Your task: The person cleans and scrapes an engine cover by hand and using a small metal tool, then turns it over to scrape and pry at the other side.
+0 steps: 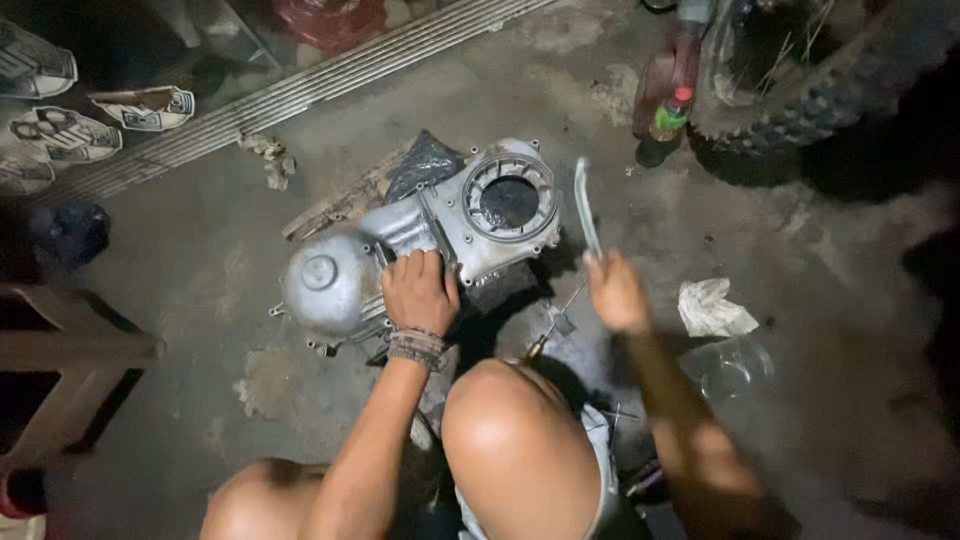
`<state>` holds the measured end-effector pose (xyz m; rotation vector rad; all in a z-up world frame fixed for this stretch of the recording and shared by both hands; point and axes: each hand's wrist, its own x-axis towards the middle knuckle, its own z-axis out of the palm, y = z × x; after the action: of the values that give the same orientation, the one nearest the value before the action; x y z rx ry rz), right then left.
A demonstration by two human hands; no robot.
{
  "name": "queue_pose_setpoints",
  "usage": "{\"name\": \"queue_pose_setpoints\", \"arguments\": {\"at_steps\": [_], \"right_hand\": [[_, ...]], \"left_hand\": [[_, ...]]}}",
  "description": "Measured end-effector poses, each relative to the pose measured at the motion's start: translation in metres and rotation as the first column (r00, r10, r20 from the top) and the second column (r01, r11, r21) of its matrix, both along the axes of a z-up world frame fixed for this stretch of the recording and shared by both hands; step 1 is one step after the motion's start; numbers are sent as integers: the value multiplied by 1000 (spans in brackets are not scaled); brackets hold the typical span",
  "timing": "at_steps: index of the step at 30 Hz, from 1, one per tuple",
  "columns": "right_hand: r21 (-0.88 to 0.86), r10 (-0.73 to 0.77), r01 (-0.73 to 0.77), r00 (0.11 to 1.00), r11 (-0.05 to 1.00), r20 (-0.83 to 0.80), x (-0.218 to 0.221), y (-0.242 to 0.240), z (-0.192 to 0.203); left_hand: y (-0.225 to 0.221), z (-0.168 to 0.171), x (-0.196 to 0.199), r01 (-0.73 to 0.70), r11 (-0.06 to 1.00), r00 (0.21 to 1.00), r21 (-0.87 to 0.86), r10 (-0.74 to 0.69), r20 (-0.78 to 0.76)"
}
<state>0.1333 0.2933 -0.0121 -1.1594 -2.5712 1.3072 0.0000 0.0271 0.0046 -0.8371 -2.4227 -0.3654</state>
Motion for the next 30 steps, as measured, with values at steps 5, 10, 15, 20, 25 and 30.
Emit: {"name": "queue_pose_setpoints", "arguments": {"at_steps": [5,10,15,20,25,30], "right_hand": [[205,46,-57,997,977,58,-55,50,15],[51,-94,98,993,994,-77,-32,62,15],[83,80,-84,996,993,41,-76,37,38],[340,141,-143,990,929,33,-87,52,85],[50,99,-102,993,994,70,-63,37,43],[221,75,-84,996,972,49,-78,54,69]], "left_hand": [[0,-3,7,-8,1000,1000,-11,8,-2],[-3,-9,9,-22,999,1000,-37,22,9],[0,-8,7,-31,998,999,-48,32,17],[1,-14,5,-50,997,998,-52,52,27],[-5,-17,10,-48,998,999,-39,49,13],[3,-5,19,-47,999,998,-17,48,32]]}}
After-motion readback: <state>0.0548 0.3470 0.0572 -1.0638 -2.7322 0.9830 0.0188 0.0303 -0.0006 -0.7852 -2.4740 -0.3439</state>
